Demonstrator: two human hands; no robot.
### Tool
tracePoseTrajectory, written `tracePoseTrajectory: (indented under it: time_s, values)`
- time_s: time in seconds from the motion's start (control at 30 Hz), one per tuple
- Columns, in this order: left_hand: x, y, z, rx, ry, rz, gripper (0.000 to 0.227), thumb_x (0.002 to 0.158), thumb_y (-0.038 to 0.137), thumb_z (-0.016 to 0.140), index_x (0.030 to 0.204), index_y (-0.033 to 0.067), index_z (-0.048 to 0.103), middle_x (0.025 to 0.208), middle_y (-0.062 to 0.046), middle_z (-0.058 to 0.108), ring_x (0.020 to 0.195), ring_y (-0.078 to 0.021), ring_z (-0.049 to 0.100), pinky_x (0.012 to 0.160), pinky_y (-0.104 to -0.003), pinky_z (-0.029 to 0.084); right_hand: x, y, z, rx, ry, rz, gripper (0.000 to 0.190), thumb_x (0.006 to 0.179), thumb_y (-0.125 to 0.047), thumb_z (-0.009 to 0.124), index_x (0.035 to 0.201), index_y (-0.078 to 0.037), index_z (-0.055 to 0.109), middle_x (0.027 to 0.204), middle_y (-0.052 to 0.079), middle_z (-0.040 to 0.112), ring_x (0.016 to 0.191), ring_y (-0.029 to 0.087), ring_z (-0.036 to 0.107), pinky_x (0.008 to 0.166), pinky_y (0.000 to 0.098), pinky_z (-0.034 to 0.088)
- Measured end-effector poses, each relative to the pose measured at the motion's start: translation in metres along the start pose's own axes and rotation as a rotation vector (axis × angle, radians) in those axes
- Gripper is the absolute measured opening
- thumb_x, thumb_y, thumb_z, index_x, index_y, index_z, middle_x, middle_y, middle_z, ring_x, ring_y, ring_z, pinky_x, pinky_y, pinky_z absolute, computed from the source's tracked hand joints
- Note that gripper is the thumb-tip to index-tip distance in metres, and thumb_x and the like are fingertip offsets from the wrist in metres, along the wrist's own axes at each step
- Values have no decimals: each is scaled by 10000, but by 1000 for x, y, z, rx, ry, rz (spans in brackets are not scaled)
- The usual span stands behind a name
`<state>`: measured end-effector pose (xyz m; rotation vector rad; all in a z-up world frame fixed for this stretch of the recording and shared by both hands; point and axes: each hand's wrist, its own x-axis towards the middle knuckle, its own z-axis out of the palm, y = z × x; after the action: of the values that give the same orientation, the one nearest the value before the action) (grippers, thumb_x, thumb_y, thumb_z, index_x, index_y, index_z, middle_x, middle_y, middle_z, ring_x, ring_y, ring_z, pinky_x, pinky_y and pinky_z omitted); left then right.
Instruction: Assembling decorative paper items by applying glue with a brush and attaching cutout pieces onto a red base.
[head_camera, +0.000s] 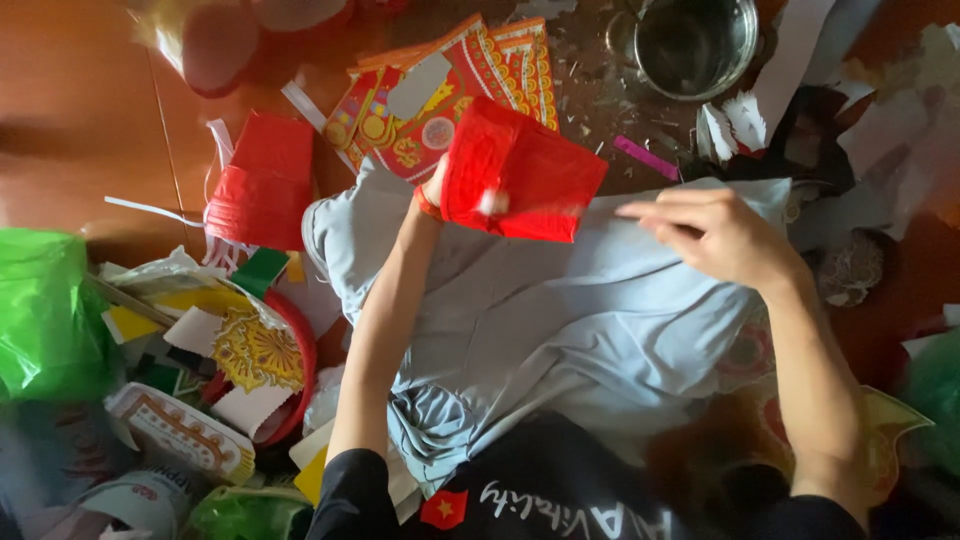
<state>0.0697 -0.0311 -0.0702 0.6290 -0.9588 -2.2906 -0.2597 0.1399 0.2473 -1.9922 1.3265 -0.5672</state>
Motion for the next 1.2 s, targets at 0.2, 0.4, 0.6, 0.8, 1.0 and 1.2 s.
tracePoseTrajectory:
  time_s: [0.2, 0.4, 0.6, 0.8, 1.0, 1.2]
  values:
    - [-8, -11, -6, 276, -47, 102, 493, 1002, 135, 685, 1453, 73, 495, 1378, 4, 602, 1242, -118, 586, 1047, -320, 520, -5, 26, 25, 8, 70, 21, 296, 959, -2, 662, 1243, -43, 735, 844, 86, 740, 638, 130, 626, 530, 252, 479]
    - [-4, -46, -55, 164, -236, -156, 476, 1027, 152, 733, 1452, 25, 562, 1331, -37, 639, 1187, -129, 597, 995, -360, 533, 9, 26, 20, 36, 143, -77, 257, 1009, -25, 635, 1245, -46, 736, 907, 92, 762, 694, 122, 671, 570, 231, 530]
    - [-23, -4, -6, -10, -255, -145, 606, 946, 167, 782, 1484, 72, 519, 1391, -32, 628, 1230, -145, 599, 1037, -374, 525, -7, 33, 16, 71, 110, -29, 261, 990, -68, 659, 1234, -45, 748, 881, 95, 760, 619, 122, 625, 523, 253, 498]
    - [-19, 13, 11, 104, -191, -130, 747, 907, 168, 825, 1540, 103, 434, 1480, -26, 553, 1318, -149, 541, 1102, -379, 474, -23, 50, 21, 97, 58, -88, 213, 1034, -137, 618, 1173, -87, 772, 767, 39, 723, 527, 74, 518, 461, 214, 419]
    - [-18, 21, 8, 19, -89, -276, 703, 951, 183, 827, 1546, 20, 490, 1413, -90, 600, 1236, -205, 562, 1026, -427, 481, -15, 46, 15, 117, 3, -48, 216, 983, -126, 661, 1144, -66, 792, 689, 46, 702, 518, 92, 524, 468, 240, 414]
    - [-17, 12, -5, 138, -177, -192, 728, 905, 171, 843, 1525, 38, 485, 1410, -61, 599, 1249, -187, 553, 1045, -410, 466, -1, 51, 21, 137, 111, -103, 212, 998, -93, 655, 1180, -59, 758, 866, 67, 755, 628, 97, 621, 530, 242, 491]
